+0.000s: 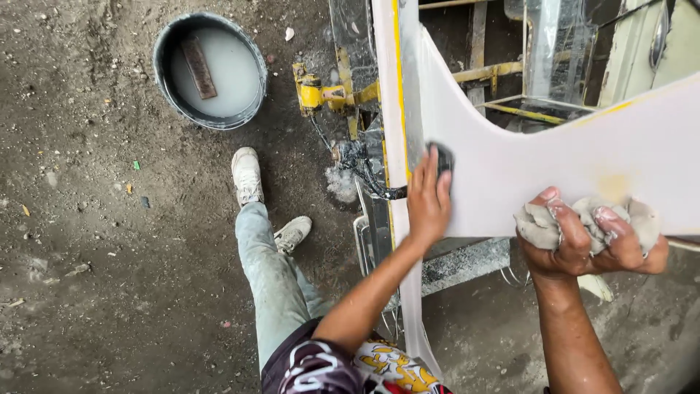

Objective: The person sands a white vehicle part, likely a bumper, using a sanding block and a cloth. They work on the edges and surface of the part, which is mounted on a metal frame. A bucket of water is visible nearby, and the person occasionally dips the sanding block into it.

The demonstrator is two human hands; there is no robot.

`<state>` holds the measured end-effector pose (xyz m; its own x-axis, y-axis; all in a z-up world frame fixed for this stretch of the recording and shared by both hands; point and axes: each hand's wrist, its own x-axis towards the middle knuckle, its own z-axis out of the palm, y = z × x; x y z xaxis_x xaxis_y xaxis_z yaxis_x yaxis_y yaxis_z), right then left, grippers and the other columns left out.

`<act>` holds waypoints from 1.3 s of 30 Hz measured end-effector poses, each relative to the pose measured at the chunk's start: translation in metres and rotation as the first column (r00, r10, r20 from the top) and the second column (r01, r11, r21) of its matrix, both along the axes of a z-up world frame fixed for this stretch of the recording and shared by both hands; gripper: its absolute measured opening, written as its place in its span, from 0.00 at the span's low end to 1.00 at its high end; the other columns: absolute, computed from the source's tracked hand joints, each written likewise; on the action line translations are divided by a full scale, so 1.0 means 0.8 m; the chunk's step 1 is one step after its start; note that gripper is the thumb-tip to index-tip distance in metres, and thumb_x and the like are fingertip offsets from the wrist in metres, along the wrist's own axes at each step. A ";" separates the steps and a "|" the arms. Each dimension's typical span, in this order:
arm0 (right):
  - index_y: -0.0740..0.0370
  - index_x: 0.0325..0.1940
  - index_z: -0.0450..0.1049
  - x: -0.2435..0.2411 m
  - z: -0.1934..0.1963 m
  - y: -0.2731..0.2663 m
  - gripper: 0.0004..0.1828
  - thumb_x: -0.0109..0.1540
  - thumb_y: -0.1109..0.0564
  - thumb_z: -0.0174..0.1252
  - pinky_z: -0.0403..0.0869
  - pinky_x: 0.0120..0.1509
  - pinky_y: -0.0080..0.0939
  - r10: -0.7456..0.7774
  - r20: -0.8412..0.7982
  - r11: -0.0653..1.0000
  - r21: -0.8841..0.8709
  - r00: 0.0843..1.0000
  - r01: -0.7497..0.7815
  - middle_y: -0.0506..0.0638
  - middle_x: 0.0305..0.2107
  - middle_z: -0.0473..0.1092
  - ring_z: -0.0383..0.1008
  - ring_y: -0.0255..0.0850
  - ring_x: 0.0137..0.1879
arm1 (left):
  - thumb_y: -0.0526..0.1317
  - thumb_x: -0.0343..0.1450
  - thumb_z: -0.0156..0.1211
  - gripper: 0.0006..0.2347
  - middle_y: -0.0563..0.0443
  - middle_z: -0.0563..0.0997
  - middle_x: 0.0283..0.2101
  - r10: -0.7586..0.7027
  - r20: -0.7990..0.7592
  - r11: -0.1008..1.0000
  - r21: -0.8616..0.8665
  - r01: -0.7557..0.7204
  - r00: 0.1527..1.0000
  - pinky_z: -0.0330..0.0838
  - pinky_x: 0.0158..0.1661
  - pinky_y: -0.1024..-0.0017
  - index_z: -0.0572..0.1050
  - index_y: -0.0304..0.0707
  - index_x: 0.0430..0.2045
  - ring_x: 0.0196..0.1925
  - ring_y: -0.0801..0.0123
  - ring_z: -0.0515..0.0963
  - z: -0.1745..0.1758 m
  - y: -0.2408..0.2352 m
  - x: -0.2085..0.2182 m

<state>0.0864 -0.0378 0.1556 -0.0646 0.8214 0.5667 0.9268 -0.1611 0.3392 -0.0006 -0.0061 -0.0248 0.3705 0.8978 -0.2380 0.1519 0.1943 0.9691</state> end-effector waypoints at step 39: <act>0.54 0.43 0.69 -0.021 0.023 0.030 0.17 0.63 0.68 0.71 0.74 0.59 0.53 -0.119 0.028 0.992 -0.046 0.993 0.120 0.53 0.48 0.60 0.60 0.51 0.61 | 0.41 0.78 0.54 0.23 0.23 0.68 0.67 -0.029 0.062 0.989 0.148 0.020 0.998 0.64 0.66 0.47 0.65 0.34 0.69 0.68 0.37 0.70 0.079 0.061 -0.003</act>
<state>0.0699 -0.0140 0.1738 0.0214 0.8501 0.5262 0.8929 -0.2531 0.3725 -0.0032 0.0429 0.0384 0.4030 0.9118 -0.0786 0.0913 0.0454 0.9948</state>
